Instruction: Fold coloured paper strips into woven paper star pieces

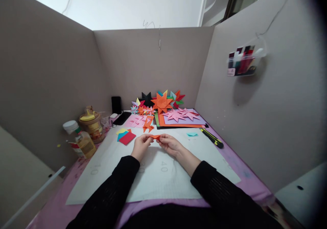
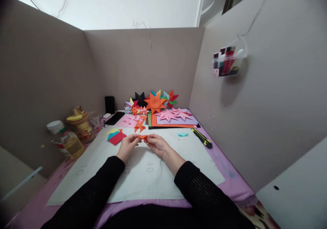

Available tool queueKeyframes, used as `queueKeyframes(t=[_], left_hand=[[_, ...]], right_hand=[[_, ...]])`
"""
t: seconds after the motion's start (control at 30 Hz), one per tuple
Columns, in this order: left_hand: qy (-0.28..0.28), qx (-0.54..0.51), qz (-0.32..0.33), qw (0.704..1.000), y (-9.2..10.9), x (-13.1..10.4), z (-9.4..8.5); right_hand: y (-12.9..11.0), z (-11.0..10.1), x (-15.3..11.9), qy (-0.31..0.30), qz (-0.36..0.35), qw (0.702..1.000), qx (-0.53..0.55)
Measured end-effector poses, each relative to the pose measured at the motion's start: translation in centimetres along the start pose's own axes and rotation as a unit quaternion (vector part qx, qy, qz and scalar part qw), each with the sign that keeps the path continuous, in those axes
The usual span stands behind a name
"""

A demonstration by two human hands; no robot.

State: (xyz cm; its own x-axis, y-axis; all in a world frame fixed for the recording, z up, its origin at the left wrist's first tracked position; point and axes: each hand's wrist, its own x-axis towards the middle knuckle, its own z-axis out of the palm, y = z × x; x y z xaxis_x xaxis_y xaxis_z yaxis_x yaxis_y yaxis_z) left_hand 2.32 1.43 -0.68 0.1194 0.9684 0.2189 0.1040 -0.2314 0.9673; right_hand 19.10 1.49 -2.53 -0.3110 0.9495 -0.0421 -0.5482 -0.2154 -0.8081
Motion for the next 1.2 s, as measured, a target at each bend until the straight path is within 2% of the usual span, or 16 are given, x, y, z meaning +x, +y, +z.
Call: queueKeyframes(t=[0.2, 0.47, 0.6, 0.7, 0.9, 1.2], left_hand=[[-0.026, 0.002, -0.011, 1.0, -0.1, 0.03, 0.14], [-0.031, 0.002, -0.014, 0.999, 0.17, -0.07, 0.24], [-0.037, 0.009, -0.005, 0.999, 0.36, -0.1, 0.12], [-0.032, 0.032, 0.002, 0.999, 0.33, -0.04, 0.09], [0.01, 0.098, 0.083, 0.992, 0.2, -0.11, -0.02], [-0.006, 0.06, 0.03, 0.998, -0.18, -0.11, -0.07]], right_hand=[[0.03, 0.22, 0.18, 0.037, -0.014, 0.999, -0.023], [-0.07, 0.64, 0.21, 0.043, -0.067, 0.983, -0.168], [-0.2, 0.6, 0.19, 0.037, -0.084, 0.976, -0.198], [-0.26, 0.63, 0.1, 0.026, -0.079, 0.978, -0.19], [-0.23, 0.29, 0.04, 0.004, -0.023, 0.991, -0.131], [-0.22, 0.38, -0.13, 0.006, -0.004, 0.997, -0.073]])
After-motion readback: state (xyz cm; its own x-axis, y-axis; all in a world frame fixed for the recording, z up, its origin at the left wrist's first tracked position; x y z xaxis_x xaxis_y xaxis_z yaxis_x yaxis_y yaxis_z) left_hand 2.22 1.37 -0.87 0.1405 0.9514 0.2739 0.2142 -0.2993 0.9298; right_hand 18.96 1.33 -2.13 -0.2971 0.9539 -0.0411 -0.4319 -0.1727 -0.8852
